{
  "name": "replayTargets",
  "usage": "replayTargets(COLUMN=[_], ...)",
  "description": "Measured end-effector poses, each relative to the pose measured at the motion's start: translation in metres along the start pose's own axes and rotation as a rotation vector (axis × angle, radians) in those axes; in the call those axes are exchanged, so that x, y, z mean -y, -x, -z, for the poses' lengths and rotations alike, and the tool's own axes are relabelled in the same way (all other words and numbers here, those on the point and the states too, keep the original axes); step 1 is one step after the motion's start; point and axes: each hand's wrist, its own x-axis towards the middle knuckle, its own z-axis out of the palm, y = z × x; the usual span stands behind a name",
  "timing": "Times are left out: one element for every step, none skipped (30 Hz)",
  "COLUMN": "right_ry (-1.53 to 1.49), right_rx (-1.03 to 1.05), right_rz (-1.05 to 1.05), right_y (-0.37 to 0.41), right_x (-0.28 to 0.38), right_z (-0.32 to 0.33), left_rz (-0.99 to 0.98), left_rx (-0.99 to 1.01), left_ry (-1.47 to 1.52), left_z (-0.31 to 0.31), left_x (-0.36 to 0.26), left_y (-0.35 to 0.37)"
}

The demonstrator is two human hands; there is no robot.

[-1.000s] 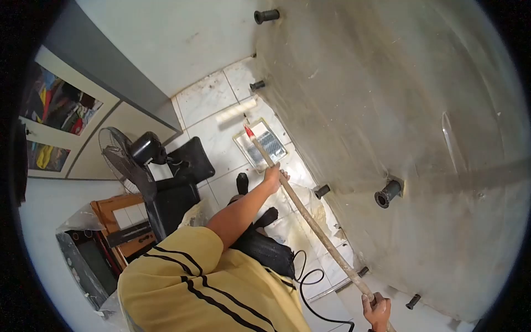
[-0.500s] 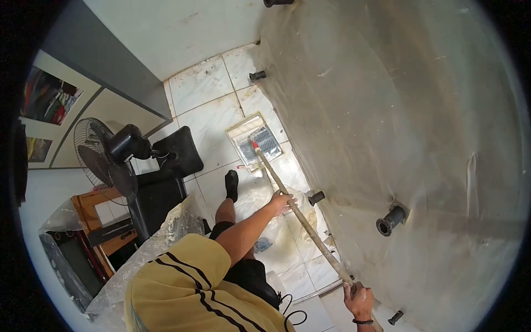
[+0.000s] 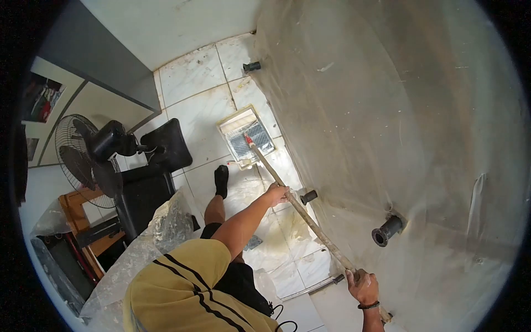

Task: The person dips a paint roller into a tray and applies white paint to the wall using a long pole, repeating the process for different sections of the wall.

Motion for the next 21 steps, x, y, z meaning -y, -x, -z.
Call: replayTargets(right_ry=[0.017, 0.024, 0.013, 0.000, 0.003, 0.051, 0.098, 0.067, 0.068, 0.082, 0.097, 0.069, 0.072, 0.086, 0.099, 0.100, 0.116, 0.132, 0.134, 0.125, 0.117], right_rx=[-0.005, -0.003, -0.031, -0.059, -0.060, -0.021, 0.015, 0.025, 0.024, 0.020, 0.013, 0.003, 0.003, 0.005, 0.010, 0.010, 0.027, 0.044, 0.044, 0.034, 0.023], right_rz=[0.026, 0.025, 0.018, 0.009, 0.007, 0.000, -0.006, -0.054, -0.053, -0.036, -0.019, -0.033, -0.033, -0.052, -0.072, -0.072, -0.060, -0.047, -0.044, -0.062, -0.078], right_y=[0.000, 0.002, 0.005, 0.008, 0.012, 0.015, 0.019, 0.024, 0.029, 0.035, 0.039, 0.044, 0.048, 0.053, 0.059, 0.064, 0.068, 0.073, 0.078, 0.081, 0.082], right_x=[-0.002, -0.005, -0.007, -0.010, -0.014, -0.017, -0.019, -0.018, -0.020, -0.025, -0.030, -0.033, -0.035, -0.036, -0.038, -0.043, -0.050, -0.055, -0.058, -0.059, -0.061], right_z=[0.003, 0.007, 0.013, 0.019, 0.024, 0.029, 0.034, 0.039, 0.041, 0.043, 0.044, 0.046, 0.048, 0.052, 0.054, 0.056, 0.058, 0.059, 0.062, 0.064, 0.065], left_rz=[0.005, 0.032, 0.057, 0.059, 0.033, 0.005, 0.002, 0.003, 0.007, 0.014, 0.011, 0.013, 0.014, -0.003, -0.002, 0.038, 0.075, 0.085, 0.083, 0.084, 0.084], left_rx=[0.004, 0.019, 0.035, 0.040, 0.054, 0.067, 0.068, 0.053, 0.038, 0.030, 0.034, 0.046, 0.058, 0.050, 0.051, 0.063, 0.076, 0.077, 0.077, 0.080, 0.083], left_ry=[0.006, -0.001, -0.009, -0.007, 0.030, 0.067, 0.069, 0.090, 0.111, 0.101, 0.103, 0.103, 0.103, 0.103, 0.104, 0.102, 0.100, 0.125, 0.128, 0.100, 0.073], left_z=[-0.003, -0.008, -0.014, -0.019, -0.023, -0.026, -0.031, -0.036, -0.040, -0.045, -0.049, -0.051, -0.054, -0.058, -0.060, -0.062, -0.065, -0.069, -0.072, -0.074, -0.077], left_x=[0.003, 0.006, 0.007, 0.011, 0.016, 0.020, 0.023, 0.027, 0.031, 0.033, 0.034, 0.040, 0.046, 0.050, 0.060, 0.068, 0.075, 0.085, 0.092, 0.096, 0.101], left_y=[-0.001, -0.002, -0.001, 0.001, 0.006, 0.011, 0.016, 0.021, 0.027, 0.033, 0.037, 0.041, 0.045, 0.048, 0.046, 0.044, 0.042, 0.040, 0.043, 0.044, 0.045])
